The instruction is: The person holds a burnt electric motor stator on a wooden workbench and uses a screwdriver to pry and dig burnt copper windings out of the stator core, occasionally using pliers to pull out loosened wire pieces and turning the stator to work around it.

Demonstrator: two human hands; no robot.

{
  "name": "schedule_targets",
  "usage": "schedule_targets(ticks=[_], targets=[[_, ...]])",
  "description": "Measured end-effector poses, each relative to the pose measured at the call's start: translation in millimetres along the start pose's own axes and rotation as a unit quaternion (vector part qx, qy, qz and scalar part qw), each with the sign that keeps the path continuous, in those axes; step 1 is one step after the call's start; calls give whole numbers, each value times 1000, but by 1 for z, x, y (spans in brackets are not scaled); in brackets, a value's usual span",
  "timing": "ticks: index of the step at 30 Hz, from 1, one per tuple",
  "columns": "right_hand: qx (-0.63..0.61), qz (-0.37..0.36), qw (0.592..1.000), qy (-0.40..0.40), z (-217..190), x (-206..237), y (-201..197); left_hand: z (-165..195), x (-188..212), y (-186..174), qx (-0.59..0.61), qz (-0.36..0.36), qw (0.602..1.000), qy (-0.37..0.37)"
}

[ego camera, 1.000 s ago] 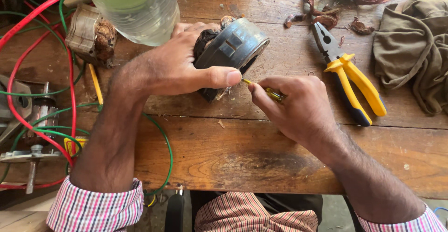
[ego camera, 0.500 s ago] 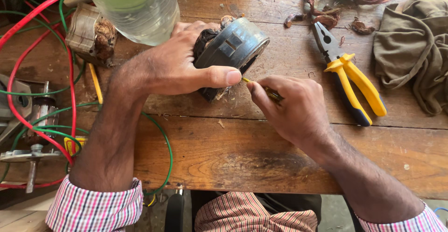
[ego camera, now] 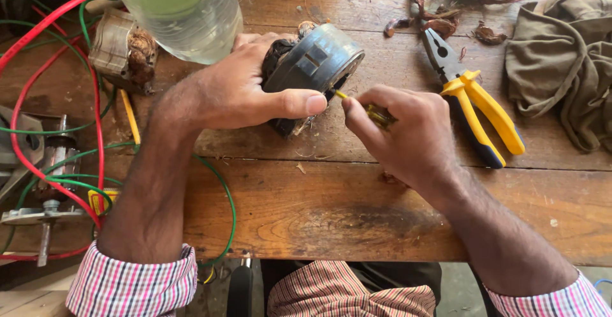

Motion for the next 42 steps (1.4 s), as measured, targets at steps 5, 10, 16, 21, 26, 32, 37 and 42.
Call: schedule_targets(ticks=[5, 10, 16, 21, 26, 32, 37, 42], targets=[[3, -70, 997, 33, 4, 2, 5, 2, 0, -1, -28, 16, 999, 41], [20, -67, 997, 29, 2, 2, 9, -1, -1, 0, -26, 4, 1000, 14], [5, -66, 997, 35, 3, 5, 10, 1, -1, 1, -19, 15, 999, 26], [-27, -53, 998, 34, 4, 4, 13, -3, -2, 1, -32, 22, 999, 20], [-84, -58, 992, 71, 10, 6, 16, -4, -1, 0, -57, 35, 997, 43], [-129, -39, 989, 60, 10, 5, 19, -2, 0, -1, 1, 12, 1000, 16], [-129, -27, 991, 30, 8, 3, 20, 0, 1, -1, 14, 8, 1000, 4], [-135, -29, 989, 45, 7, 3, 22, 0, 0, -1, 27, 0, 1000, -16]])
Point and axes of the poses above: each hand's wrist, its own x-axis away from the middle knuckle, its own y-axis out of the palm, z = x × y, the point moved 4 cm from there along -x, towards the middle knuckle, and after that the axes turned 7 degrees about -y, right-handed, at the moved point
